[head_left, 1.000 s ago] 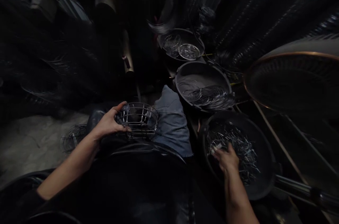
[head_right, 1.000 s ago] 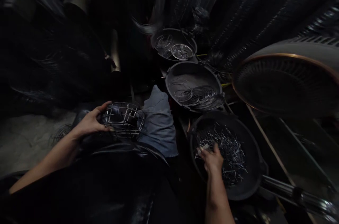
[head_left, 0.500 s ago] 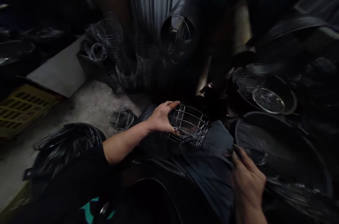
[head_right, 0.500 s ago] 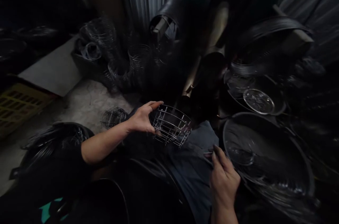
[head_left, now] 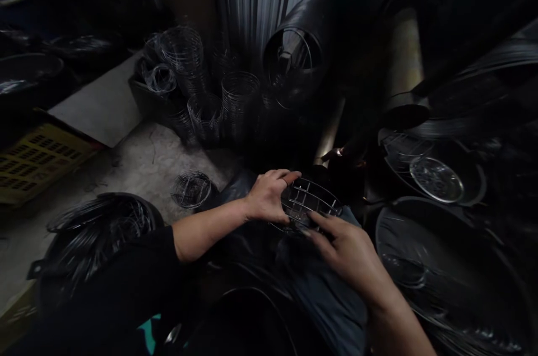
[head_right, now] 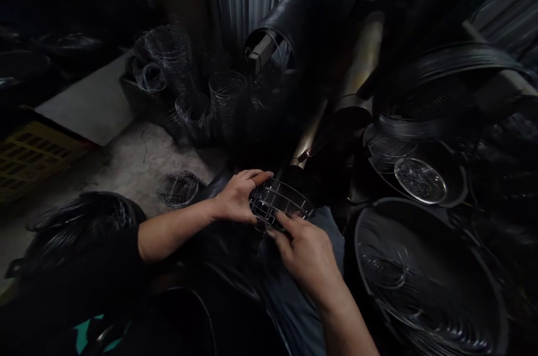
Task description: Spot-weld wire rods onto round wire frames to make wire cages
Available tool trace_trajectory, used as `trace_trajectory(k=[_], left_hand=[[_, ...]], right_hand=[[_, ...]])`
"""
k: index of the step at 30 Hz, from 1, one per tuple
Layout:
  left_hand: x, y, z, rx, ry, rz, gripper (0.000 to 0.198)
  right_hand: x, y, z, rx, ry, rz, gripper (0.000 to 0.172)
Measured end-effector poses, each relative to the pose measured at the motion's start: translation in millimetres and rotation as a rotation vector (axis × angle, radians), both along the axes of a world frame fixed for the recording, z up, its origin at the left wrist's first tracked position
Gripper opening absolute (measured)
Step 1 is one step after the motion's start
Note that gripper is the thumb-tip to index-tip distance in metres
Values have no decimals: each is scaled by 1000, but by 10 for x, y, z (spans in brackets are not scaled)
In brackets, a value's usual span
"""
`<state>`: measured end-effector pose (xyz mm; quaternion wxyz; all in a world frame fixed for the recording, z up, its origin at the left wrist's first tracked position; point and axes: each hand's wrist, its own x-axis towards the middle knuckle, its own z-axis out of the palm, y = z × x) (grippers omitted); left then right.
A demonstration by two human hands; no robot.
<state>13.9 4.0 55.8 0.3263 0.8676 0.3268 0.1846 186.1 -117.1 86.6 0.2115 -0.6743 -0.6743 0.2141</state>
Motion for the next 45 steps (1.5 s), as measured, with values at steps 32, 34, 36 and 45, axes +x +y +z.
trace_trajectory(k=[32, 34, 36, 45], left_hand=[[499, 618, 103, -91, -245, 121, 106], [517, 650, 118, -99, -241, 126, 102], [550, 706, 135, -103, -234, 126, 100], [650, 844, 129, -182, -246, 143, 100]], right_hand=[[423, 637, 102, 585, -193, 104, 18], [440, 661, 110, 583, -223, 113, 20], [479, 716, 108, 585, -238, 95, 21], [579, 834, 52, 627, -191, 2, 20]])
